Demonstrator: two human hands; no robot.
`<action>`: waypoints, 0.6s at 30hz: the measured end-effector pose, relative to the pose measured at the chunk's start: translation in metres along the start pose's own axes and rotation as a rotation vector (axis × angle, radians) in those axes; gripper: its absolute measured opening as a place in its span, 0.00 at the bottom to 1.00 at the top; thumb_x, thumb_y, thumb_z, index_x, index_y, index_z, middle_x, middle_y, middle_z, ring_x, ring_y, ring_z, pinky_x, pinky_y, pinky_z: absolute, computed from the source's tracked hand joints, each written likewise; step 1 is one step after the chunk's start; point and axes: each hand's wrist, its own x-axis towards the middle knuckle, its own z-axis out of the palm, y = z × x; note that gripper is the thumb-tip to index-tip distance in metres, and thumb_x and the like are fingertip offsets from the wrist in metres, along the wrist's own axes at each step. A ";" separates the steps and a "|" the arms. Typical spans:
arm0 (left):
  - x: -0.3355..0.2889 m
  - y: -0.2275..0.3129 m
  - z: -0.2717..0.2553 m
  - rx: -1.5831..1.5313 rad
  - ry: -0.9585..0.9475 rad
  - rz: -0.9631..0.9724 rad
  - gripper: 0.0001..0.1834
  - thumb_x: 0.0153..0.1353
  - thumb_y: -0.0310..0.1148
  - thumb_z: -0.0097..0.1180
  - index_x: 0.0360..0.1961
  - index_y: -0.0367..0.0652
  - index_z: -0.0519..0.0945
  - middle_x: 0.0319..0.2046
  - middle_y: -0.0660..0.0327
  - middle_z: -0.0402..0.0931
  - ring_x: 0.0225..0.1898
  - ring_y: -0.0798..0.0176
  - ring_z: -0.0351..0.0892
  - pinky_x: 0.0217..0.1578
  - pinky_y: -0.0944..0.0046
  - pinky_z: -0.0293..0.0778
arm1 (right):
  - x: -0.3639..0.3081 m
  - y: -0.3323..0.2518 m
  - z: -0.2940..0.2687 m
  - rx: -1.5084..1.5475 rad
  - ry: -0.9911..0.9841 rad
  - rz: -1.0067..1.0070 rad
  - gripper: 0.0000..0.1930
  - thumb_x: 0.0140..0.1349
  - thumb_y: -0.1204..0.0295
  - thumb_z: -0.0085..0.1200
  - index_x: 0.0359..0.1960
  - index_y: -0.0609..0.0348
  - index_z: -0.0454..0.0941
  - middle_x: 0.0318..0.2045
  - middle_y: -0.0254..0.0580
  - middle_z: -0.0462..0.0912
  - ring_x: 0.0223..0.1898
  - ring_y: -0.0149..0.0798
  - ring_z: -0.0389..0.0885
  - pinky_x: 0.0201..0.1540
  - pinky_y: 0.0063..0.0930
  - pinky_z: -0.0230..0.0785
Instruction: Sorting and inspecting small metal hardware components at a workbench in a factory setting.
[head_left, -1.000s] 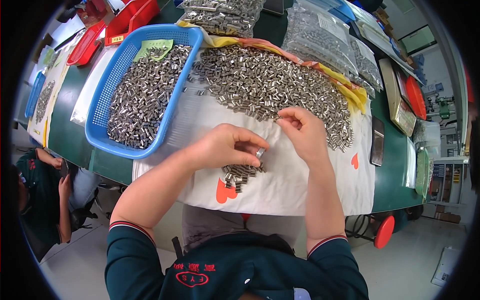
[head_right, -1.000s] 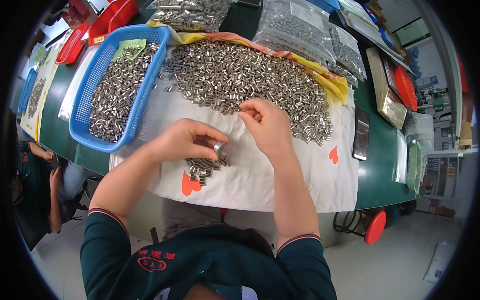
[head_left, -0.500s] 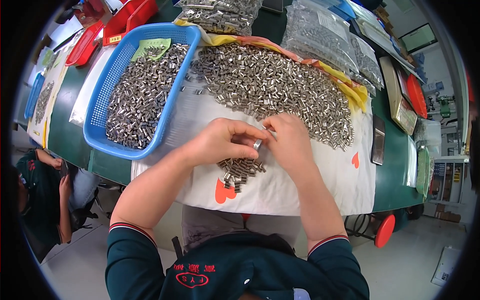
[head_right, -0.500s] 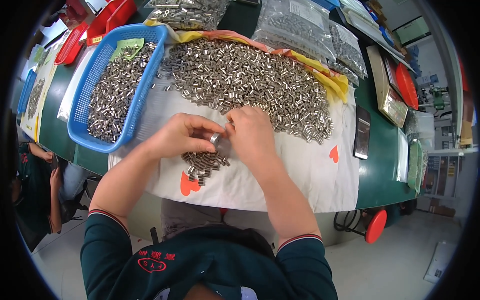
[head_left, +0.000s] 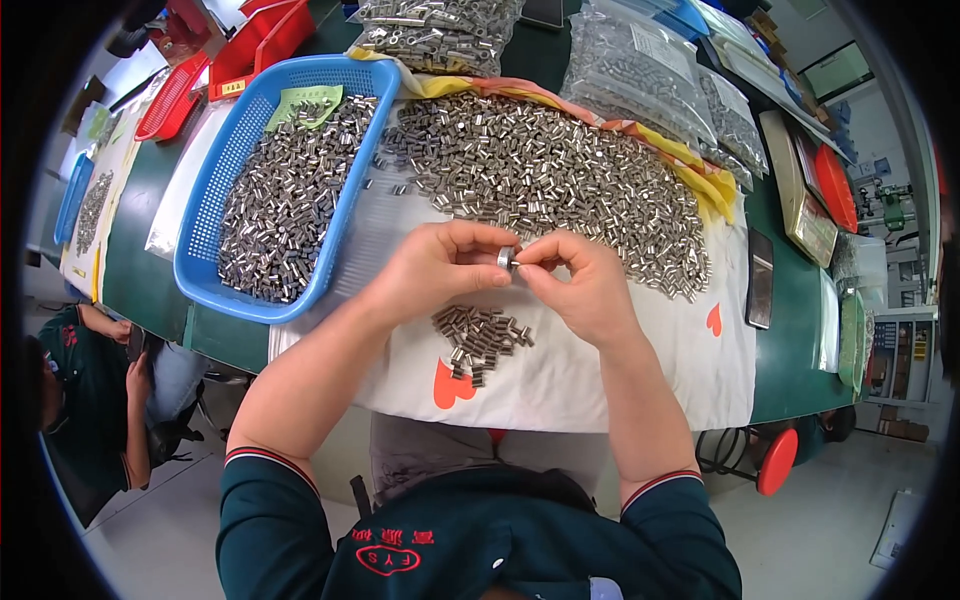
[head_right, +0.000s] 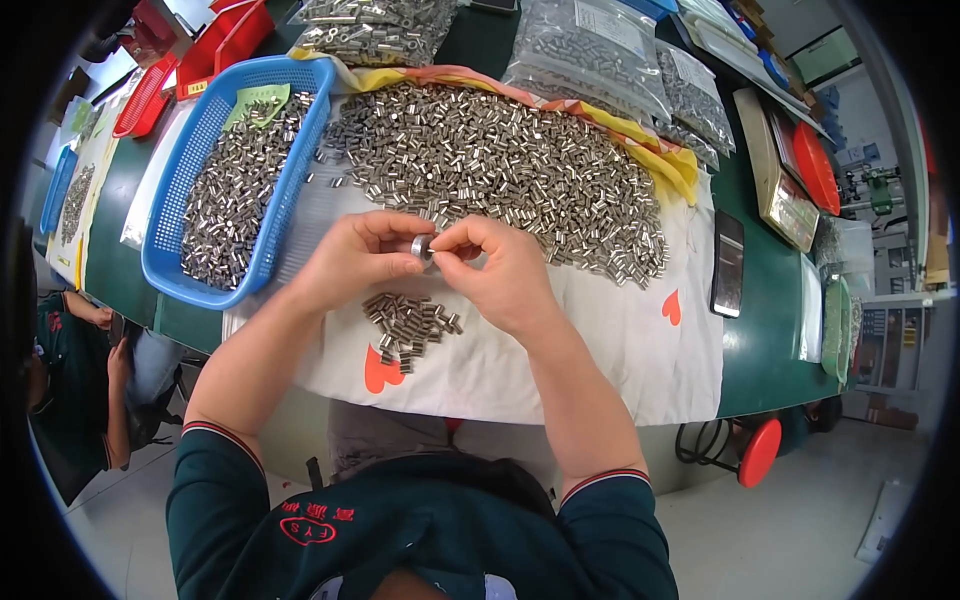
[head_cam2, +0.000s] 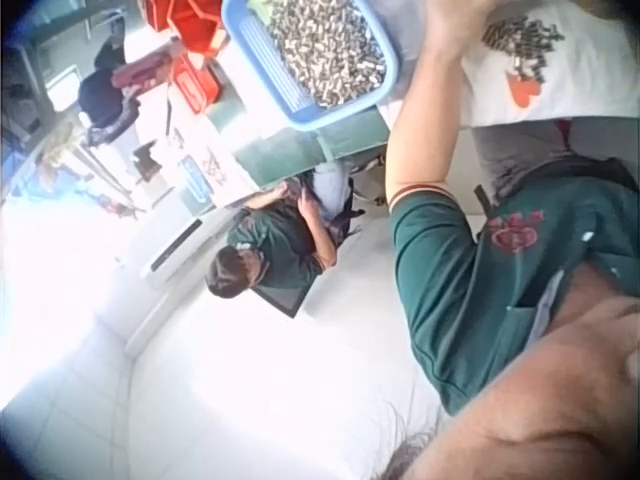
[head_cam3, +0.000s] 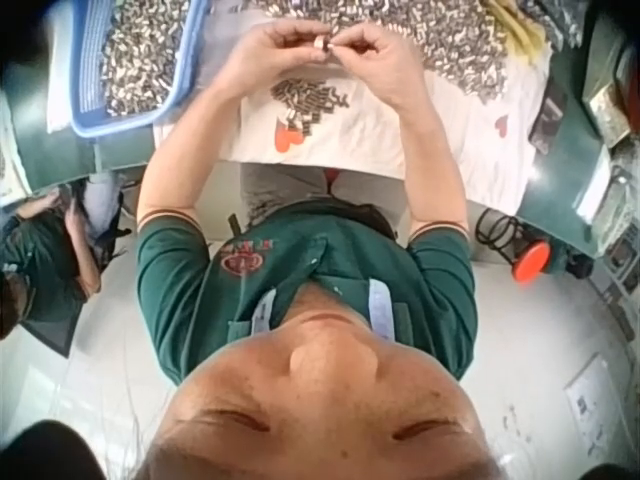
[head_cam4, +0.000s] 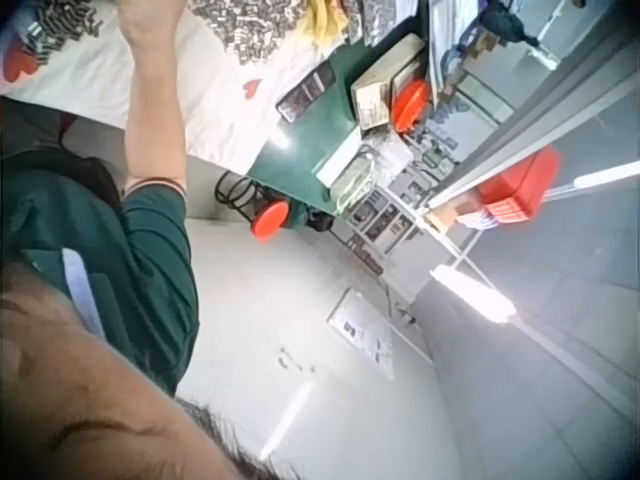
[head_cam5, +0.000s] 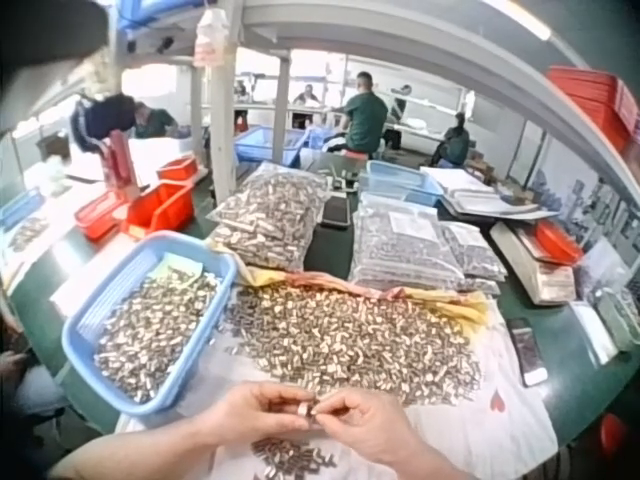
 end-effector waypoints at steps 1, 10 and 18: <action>0.000 0.000 0.000 -0.001 0.002 0.001 0.20 0.51 0.20 0.58 0.47 0.34 0.73 0.37 0.64 0.75 0.37 0.74 0.74 0.38 0.74 0.72 | 0.000 -0.002 0.000 -0.001 -0.002 -0.001 0.05 0.49 0.77 0.56 0.29 0.61 0.78 0.26 0.35 0.80 0.27 0.25 0.76 0.31 0.18 0.68; -0.001 -0.001 -0.002 0.030 0.058 0.028 0.20 0.50 0.23 0.60 0.46 0.33 0.74 0.32 0.66 0.76 0.33 0.77 0.73 0.35 0.77 0.71 | -0.001 0.002 0.015 -0.218 0.132 -0.198 0.05 0.46 0.78 0.56 0.27 0.60 0.77 0.23 0.38 0.77 0.27 0.35 0.77 0.30 0.24 0.69; -0.002 -0.002 -0.001 0.004 -0.024 -0.002 0.19 0.50 0.23 0.60 0.45 0.34 0.75 0.35 0.61 0.77 0.36 0.74 0.75 0.38 0.74 0.73 | -0.003 -0.004 -0.002 -0.151 -0.005 -0.145 0.05 0.47 0.78 0.56 0.29 0.61 0.77 0.25 0.39 0.79 0.26 0.34 0.77 0.30 0.24 0.68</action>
